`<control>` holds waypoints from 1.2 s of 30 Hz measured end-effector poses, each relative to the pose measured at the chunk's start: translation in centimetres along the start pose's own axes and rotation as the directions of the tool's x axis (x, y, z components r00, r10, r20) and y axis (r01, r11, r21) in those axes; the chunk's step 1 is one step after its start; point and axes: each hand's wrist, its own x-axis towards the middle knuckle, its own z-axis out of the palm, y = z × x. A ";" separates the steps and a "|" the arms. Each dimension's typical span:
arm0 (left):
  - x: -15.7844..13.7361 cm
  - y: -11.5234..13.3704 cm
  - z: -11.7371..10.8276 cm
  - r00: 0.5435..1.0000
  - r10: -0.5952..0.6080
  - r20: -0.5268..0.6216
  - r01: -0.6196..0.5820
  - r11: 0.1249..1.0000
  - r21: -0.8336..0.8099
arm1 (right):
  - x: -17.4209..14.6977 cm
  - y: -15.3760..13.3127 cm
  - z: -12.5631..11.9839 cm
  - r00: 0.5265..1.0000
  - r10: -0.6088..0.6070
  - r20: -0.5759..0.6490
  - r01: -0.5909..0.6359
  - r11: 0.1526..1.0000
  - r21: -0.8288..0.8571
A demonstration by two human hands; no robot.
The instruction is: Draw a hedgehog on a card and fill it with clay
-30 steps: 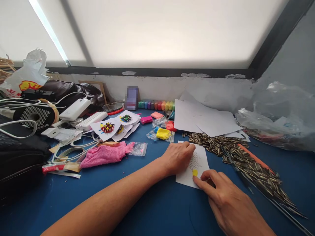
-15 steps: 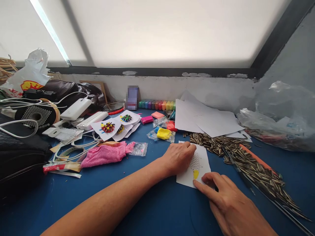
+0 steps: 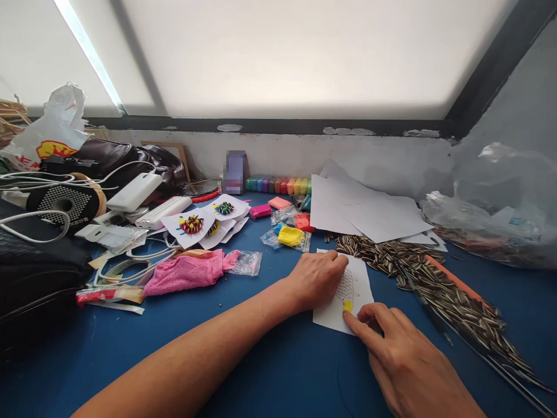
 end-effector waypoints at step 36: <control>-0.1 0.1 -0.2 1.000 0.008 0.015 -0.007 1.000 -0.013 | 0.0 0.0 0.0 0.998 -0.056 -0.024 0.053 0.990 -0.128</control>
